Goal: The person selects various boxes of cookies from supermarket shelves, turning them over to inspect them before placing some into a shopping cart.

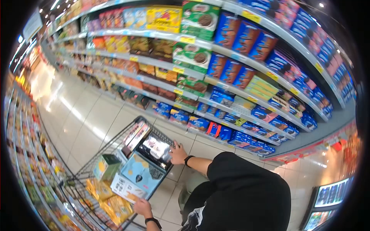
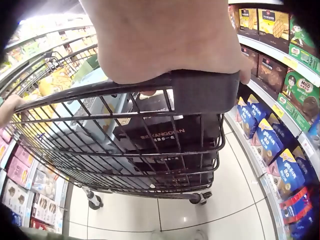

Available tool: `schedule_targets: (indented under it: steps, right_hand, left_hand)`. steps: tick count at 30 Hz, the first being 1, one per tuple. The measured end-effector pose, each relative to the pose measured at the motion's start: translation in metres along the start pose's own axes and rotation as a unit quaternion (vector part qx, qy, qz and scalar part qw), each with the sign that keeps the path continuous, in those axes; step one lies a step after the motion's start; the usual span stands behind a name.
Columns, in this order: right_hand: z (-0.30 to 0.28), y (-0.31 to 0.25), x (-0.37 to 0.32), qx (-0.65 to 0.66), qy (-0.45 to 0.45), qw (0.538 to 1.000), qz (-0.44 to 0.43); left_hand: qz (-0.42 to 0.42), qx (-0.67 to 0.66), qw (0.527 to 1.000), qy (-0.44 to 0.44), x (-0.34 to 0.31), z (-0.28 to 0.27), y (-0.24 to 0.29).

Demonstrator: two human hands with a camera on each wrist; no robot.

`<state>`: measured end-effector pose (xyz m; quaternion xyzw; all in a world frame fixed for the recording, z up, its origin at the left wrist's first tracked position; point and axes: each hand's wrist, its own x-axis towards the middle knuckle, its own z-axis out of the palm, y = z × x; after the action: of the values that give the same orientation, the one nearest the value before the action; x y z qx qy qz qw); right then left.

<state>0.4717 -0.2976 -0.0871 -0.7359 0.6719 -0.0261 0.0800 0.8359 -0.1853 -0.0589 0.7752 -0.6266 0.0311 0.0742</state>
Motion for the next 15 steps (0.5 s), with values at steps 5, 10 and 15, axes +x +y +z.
schedule_targets:
  steps: [5,10,15]
  right_hand:
    - [-0.043,0.004,-0.021,0.012,-0.140,0.990,0.029]
    - [-0.032,0.018,-0.069,0.029,-0.122,0.991,0.042]
    - [-0.011,0.036,-0.126,0.070,-0.047,0.995,0.046]
  left_hand:
    - [0.014,-0.004,1.000,0.005,-0.013,-0.014,0.013]
    - [0.025,-0.007,1.000,-0.004,-0.040,-0.021,0.021]
    - [0.028,-0.025,0.988,-0.146,-0.071,-0.027,0.019]
